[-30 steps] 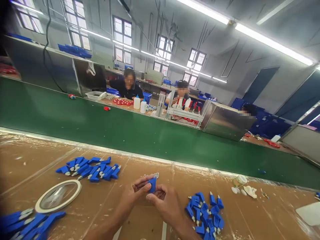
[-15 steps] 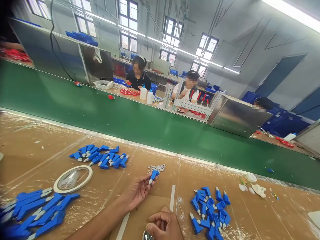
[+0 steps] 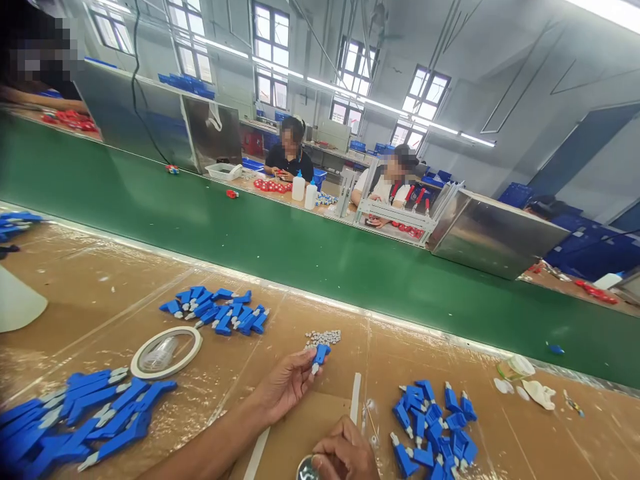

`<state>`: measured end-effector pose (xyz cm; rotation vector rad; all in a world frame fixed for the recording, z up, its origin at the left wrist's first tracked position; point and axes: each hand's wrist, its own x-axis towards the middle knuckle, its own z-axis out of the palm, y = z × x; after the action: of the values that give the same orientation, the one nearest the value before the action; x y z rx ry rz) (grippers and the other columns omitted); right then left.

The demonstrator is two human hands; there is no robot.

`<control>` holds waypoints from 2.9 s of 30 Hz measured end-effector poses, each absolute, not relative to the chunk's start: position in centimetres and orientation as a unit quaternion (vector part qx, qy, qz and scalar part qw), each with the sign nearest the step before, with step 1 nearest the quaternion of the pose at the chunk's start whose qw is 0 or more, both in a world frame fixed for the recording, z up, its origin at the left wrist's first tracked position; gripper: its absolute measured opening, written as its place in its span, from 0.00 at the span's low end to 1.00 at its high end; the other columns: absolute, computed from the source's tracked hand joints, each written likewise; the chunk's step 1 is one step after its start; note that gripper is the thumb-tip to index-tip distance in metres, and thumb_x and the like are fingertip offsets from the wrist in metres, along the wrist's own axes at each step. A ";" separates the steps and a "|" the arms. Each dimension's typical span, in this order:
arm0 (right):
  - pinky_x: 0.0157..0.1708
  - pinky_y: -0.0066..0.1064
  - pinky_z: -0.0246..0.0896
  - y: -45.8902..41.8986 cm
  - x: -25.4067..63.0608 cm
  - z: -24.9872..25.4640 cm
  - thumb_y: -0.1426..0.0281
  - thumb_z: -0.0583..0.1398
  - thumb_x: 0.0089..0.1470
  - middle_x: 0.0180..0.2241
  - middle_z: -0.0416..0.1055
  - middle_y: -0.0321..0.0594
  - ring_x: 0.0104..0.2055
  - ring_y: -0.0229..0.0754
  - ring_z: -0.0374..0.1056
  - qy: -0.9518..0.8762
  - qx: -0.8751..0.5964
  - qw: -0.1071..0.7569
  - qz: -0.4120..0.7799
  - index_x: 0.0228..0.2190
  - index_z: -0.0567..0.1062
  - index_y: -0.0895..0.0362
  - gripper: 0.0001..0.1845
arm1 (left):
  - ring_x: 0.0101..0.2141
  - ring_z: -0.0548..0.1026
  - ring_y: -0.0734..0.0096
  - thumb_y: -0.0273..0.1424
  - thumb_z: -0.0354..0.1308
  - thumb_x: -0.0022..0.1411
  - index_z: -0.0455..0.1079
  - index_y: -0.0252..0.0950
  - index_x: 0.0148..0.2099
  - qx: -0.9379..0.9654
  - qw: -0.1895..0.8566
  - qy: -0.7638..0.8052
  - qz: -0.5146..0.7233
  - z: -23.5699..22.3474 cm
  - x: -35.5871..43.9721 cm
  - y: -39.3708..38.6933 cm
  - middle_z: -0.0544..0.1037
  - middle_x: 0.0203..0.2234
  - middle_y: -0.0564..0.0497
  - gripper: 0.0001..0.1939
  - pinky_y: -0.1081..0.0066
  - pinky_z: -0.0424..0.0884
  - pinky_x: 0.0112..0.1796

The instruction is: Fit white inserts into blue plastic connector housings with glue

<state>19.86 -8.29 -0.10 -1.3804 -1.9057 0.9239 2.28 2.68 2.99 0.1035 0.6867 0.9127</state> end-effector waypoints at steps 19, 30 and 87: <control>0.15 0.19 0.45 -7.0 20.1 1.0 0.52 0.73 0.37 0.23 0.70 0.36 0.20 0.32 0.58 -0.293 -0.521 0.455 0.660 0.24 0.74 0.58 0.25 | 0.26 0.78 0.74 0.29 0.72 0.48 0.78 0.28 0.34 0.159 0.869 0.295 0.364 1.6 2.8 1.0 0.80 0.28 0.45 0.12 0.80 0.73 0.27; 0.28 0.28 0.66 -4.3 20.6 5.2 0.56 0.60 0.59 0.27 0.77 0.40 0.28 0.42 0.72 -0.588 -0.585 0.487 0.274 0.30 0.79 0.56 0.17 | 0.24 0.74 0.76 0.36 0.75 0.45 0.80 0.28 0.36 0.204 0.876 0.298 0.319 1.4 3.2 0.2 0.76 0.25 0.49 0.19 0.79 0.69 0.28; 0.23 0.28 0.58 -9.5 20.0 0.6 0.60 0.51 0.67 0.31 0.67 0.41 0.26 0.39 0.65 -0.804 -0.433 0.306 0.269 0.39 0.77 0.55 0.18 | 0.24 0.77 0.74 0.30 0.76 0.42 0.80 0.30 0.39 0.166 0.866 0.266 0.389 2.5 1.5 1.4 0.82 0.28 0.44 0.20 0.80 0.70 0.25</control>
<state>20.05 -9.46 0.64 -1.1462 -2.1286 0.7111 1.50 1.39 2.50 0.3481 0.5579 0.8142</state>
